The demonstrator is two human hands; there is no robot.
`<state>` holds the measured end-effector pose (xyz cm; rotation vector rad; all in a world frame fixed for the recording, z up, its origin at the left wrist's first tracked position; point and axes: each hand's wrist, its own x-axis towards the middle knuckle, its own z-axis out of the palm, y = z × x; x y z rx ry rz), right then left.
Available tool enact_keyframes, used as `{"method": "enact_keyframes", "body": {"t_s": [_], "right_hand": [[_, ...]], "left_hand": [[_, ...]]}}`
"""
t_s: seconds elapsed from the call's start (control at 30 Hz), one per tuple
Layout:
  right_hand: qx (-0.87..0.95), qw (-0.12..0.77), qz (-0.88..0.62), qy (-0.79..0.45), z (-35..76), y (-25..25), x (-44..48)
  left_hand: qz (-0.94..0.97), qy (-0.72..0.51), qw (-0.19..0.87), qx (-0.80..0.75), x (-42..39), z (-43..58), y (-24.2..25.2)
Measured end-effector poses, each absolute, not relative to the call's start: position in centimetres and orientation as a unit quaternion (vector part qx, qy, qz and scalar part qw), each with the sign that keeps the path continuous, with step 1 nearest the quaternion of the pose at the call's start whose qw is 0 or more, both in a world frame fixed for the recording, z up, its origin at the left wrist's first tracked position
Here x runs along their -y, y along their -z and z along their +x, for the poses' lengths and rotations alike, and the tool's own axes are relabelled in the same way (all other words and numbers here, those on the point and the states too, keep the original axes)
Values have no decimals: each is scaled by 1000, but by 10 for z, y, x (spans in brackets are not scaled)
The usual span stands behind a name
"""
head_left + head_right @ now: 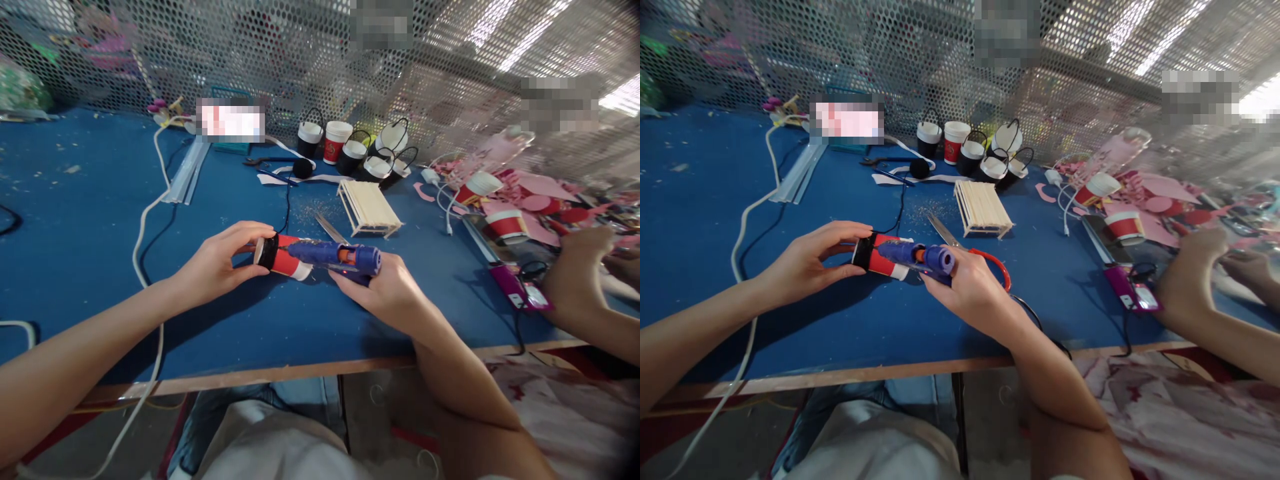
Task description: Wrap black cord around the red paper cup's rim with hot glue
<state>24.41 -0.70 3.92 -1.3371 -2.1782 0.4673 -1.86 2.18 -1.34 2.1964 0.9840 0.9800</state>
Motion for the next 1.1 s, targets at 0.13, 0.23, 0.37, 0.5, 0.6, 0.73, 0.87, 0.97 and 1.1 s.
{"method": "enact_keyframes", "body": {"t_s": [0.13, 0.23, 0.37, 0.5, 0.6, 0.73, 0.87, 0.97, 1.1], "right_hand": [[809, 256, -500, -172, 245, -39, 7], [809, 270, -495, -164, 246, -38, 6], [804, 251, -509, -178, 247, -40, 7], [801, 253, -512, -179, 247, -39, 6], [799, 268, -507, -179, 248, -39, 5], [799, 242, -518, -188, 249, -41, 5], [791, 250, -524, -193, 251, -38, 3], [784, 263, -524, -202, 252, -37, 3], [787, 235, -530, -211, 251, -41, 6]], "left_hand": [[815, -362, 262, -368, -22, -18, 12], [822, -361, 254, -359, -22, -18, 12], [833, -358, 220, -359, -22, -18, 12], [848, -347, 177, -360, -21, -19, 11], [857, -341, 163, -350, -21, -19, 10], [865, -339, 136, -343, -21, -19, 9], [871, -335, 125, -337, -21, -19, 9], [874, -328, 122, -338, -21, -19, 9], [873, -334, 119, -334, -20, -18, 8]]}}
